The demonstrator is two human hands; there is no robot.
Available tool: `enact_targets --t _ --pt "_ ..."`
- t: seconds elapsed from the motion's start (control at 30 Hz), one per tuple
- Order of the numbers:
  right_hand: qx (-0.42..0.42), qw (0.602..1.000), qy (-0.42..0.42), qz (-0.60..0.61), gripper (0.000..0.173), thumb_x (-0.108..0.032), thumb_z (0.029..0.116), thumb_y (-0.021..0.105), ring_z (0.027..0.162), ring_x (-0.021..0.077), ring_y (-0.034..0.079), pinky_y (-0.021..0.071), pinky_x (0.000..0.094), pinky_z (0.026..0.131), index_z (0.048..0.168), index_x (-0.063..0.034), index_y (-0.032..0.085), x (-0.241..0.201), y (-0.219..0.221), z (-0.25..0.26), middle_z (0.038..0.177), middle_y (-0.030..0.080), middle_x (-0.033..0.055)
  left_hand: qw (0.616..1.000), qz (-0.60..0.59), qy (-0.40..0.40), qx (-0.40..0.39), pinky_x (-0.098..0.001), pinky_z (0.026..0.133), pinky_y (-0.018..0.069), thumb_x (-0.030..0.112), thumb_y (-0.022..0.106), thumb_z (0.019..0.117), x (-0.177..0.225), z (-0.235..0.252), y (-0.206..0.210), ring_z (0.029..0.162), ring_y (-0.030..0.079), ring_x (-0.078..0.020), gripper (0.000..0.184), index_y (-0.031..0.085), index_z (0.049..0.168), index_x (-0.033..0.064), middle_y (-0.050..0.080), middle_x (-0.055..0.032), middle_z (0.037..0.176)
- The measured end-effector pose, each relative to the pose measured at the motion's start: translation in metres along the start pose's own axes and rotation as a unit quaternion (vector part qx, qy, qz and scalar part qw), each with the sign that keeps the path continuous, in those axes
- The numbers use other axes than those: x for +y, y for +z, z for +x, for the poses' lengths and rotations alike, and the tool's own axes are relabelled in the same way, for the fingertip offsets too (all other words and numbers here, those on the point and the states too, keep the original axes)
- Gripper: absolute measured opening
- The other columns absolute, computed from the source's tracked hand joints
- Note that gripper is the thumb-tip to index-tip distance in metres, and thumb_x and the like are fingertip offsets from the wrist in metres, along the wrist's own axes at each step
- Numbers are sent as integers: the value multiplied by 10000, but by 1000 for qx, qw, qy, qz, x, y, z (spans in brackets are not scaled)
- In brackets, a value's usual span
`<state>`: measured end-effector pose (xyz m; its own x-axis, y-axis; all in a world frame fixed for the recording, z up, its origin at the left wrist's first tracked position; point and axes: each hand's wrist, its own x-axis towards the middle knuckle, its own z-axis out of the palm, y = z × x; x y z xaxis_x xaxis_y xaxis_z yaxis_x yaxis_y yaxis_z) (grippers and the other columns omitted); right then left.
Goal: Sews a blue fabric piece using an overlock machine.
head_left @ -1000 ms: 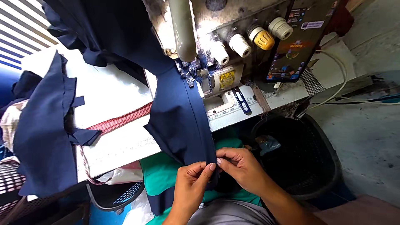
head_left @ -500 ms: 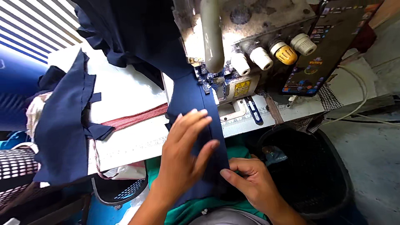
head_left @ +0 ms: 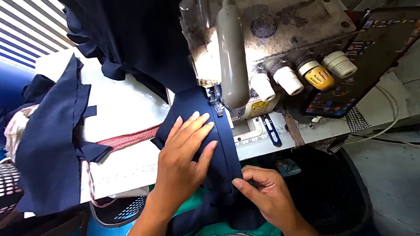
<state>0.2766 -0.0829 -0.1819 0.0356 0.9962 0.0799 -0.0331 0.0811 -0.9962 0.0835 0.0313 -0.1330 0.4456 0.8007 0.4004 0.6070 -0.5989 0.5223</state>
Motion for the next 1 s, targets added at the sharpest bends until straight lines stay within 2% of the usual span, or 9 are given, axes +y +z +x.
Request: enact_targets --t 0.27,0.37,0.53,0.67,0.77,0.87,0.93,0.97,1.0 --pt "21 999 -4 -41 164 -142 957 690 702 13 637 533 155 611 837 -37 726 -12 3 50 794 695 0 1000 -8 10 -19 -448 1188 413 233 652 971 -27 51 -12 1316 600 -167 304 732 1215 71 704 -56 1299" --pt "32 999 -4 -44 154 -133 956 687 664 -1 619 518 143 583 836 -43 722 -14 5 63 763 682 -12 1000 -4 23 -14 -405 1133 448 220 675 957 -33 64 -15 1216 649 -144 278 741 1173 59 719 -64 1243" --pt "48 997 0 -52 157 -148 961 688 608 -15 589 487 138 545 840 -56 728 -17 9 79 706 663 -37 999 3 48 -2 -288 1012 501 215 663 959 -41 78 -17 1154 664 -147 244 742 1112 42 731 -99 1158" --pt "39 999 22 -19 160 -143 960 692 609 -1 588 489 155 562 832 -49 715 -5 11 82 705 660 -25 997 -22 77 -13 -269 1008 502 200 635 983 -55 79 -20 1134 658 -114 220 742 1080 35 720 -91 1143" --pt "8 1000 -14 -11 148 -128 964 683 677 30 632 541 192 626 879 -9 709 19 5 79 780 686 15 997 -3 58 56 -327 956 553 182 621 1006 -55 83 -30 1052 702 -143 214 755 1016 15 742 -112 1086" --pt "-32 996 -77 -32 166 -126 977 674 760 56 668 581 219 698 910 20 713 28 -3 74 867 709 60 991 18 4 134 -351 861 579 285 592 1046 -58 112 -43 982 708 -189 324 713 1131 -4 722 -172 1097" --pt "-36 995 -85 -37 164 -127 977 674 757 54 665 576 217 697 910 17 714 29 -2 75 871 710 61 997 25 -31 62 -518 937 539 308 639 1002 -64 140 -45 1124 650 -357 459 626 1326 -18 636 -265 1276" --pt "-35 995 -85 -40 168 -131 978 673 752 54 661 571 215 693 906 15 714 28 -2 76 866 707 61 998 22 -46 20 -618 946 506 250 705 954 -68 153 -40 1116 632 -431 485 616 1335 -38 631 -297 1244" --pt "-33 995 -84 -47 172 -137 978 673 752 54 658 568 216 694 900 11 715 28 -2 76 863 706 59 998 27 -61 -5 -686 902 487 152 732 927 -71 163 -33 1044 644 -475 369 668 1224 -58 661 -310 1134"
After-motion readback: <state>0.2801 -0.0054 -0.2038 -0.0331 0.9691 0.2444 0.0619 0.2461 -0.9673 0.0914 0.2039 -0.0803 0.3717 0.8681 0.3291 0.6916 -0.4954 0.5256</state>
